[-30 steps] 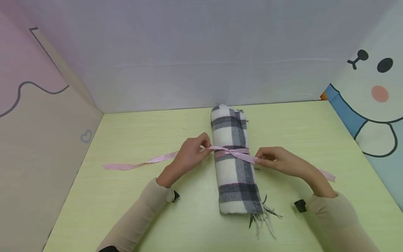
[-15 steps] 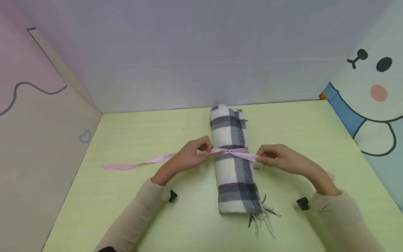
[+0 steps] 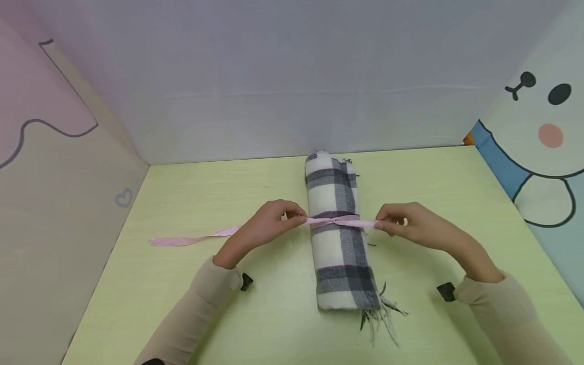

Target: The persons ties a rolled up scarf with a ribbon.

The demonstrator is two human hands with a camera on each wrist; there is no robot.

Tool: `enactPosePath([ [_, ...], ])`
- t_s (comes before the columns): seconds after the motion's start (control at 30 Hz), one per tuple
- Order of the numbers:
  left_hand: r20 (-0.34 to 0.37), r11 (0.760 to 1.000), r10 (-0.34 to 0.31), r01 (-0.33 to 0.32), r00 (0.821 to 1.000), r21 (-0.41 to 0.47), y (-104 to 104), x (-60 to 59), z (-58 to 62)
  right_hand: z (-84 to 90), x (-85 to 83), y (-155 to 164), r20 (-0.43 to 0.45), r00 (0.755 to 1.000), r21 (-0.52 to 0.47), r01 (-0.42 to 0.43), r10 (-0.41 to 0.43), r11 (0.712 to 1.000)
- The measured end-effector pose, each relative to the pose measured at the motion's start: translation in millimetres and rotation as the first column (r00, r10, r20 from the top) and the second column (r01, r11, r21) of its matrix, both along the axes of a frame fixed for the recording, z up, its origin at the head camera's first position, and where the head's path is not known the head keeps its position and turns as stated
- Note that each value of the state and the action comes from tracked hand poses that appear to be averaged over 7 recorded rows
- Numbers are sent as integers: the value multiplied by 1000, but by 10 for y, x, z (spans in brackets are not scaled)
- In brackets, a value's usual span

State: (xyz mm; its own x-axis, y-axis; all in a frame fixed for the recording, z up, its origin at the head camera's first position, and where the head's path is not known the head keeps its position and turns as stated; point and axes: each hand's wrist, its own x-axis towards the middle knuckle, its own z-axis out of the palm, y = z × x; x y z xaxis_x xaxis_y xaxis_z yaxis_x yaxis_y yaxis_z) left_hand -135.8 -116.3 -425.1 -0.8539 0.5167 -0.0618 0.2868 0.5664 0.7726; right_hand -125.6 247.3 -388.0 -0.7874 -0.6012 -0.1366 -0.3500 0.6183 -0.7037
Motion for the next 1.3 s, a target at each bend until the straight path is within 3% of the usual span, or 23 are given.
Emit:
enactPosePath([
  [0.3,-140,996,66,-74,988,-58,-71,42,151,154,-3,-19,-87,996,57,-2,7,998],
  [0.5,-246,987,90,-119,965,-108,-123,64,123,114,27,0,-108,994,52,22,-17,998],
  [0.6,-365,982,85,-140,927,-127,-140,80,80,56,37,17,-135,991,26,23,-19,999],
  [0.77,-574,967,76,-200,815,-157,-162,116,14,-41,28,40,-235,972,-30,-15,7,999],
  [0.93,-671,963,79,-231,737,-141,-190,110,-77,-112,7,98,-339,941,-25,-30,20,999],
  [1.17,-718,966,104,-242,688,-92,-237,102,-157,-129,-6,146,-397,918,-7,-19,14,1000],
  [1.23,-719,966,106,-242,687,-89,-244,101,-167,-131,-9,154,-398,917,-11,-17,12,1000],
  [1.3,-703,967,112,-240,702,-85,-255,103,-170,-137,-14,165,-379,925,-25,-25,14,999],
])
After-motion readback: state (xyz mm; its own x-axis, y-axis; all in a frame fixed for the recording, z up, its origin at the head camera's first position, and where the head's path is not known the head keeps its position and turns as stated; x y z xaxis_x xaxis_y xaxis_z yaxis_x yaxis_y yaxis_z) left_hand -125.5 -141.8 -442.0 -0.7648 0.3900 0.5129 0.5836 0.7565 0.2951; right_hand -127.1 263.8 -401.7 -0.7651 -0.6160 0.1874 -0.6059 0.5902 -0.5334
